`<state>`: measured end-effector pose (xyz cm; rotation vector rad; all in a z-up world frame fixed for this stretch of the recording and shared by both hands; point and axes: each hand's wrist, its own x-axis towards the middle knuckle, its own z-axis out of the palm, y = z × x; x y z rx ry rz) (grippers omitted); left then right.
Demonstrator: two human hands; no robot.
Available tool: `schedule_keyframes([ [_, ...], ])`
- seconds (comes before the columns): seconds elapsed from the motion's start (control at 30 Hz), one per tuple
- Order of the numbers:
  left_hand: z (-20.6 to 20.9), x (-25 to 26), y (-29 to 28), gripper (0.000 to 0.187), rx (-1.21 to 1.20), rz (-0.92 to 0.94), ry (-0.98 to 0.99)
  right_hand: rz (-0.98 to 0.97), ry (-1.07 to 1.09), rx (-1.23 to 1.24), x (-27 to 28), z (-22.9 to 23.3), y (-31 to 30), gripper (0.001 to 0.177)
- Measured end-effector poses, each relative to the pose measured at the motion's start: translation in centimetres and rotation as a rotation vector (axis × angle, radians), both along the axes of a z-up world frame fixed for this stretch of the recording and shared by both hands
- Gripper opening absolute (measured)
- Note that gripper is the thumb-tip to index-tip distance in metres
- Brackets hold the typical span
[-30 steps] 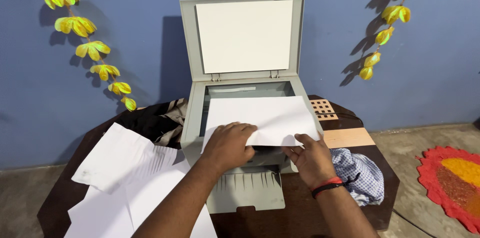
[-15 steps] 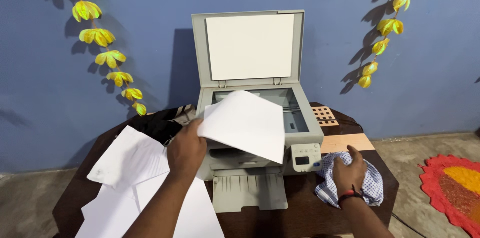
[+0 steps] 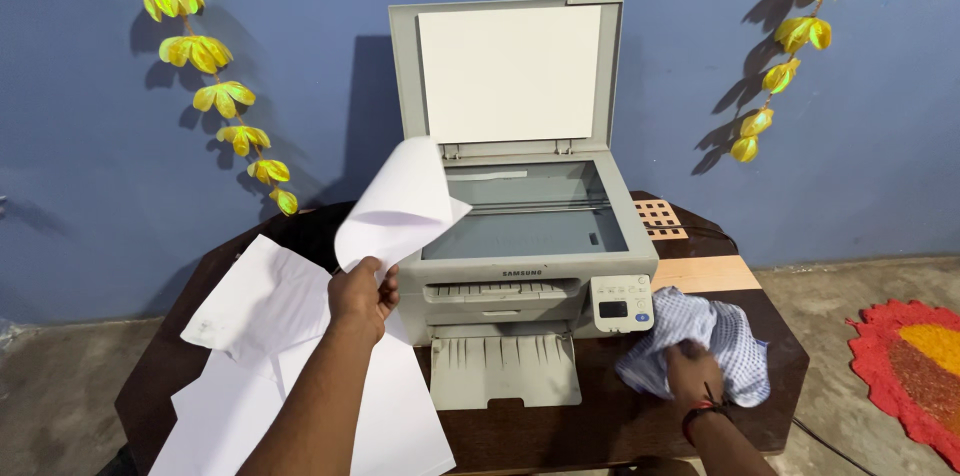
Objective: The person cleans the internal components of a Samsung printer with a cloth, then closes the lid and wipes the scanner glass. They handle a stack of white paper and place one sheet on the scanner bed before wiping it again.
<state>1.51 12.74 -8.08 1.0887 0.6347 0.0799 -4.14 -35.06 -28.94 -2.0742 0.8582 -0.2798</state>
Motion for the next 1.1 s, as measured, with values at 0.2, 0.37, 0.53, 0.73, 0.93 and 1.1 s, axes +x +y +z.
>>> schedule_keyframes([
  [0.2, -1.5, -0.2, 0.3, 0.012, 0.008, 0.223, -0.078, -0.046, -0.790, -0.096, 0.8, 11.7, 4.9, 0.030],
  [0.37, -2.2, -0.2, 0.5, 0.014, -0.024, 0.294, -0.042, 0.338, -0.751, 0.013, 2.0, 18.1, 8.7, 0.017],
  [0.53, -4.5, -0.3, 2.4, 0.035, 0.097, 0.290, 0.039, 0.756, -0.579, 0.087, 4.3, 21.5, 12.4, 0.027],
  [0.73, -5.8, -1.7, 5.7, 0.079, 0.540, 0.375, 0.343, 0.810, -0.266, -0.403, 5.3, 23.1, 15.5, 0.048],
  [0.93, -2.4, -1.0, 3.0, 0.079, 1.046, 0.386, 0.078, 0.742, -0.168, -0.700, 3.5, 23.5, 18.3, 0.051],
  [1.1, 2.8, 2.5, -2.5, 0.045, 1.024, 0.017, -0.024, 0.751, -0.158, -0.888, 2.8, 24.7, 18.6, 0.042],
])
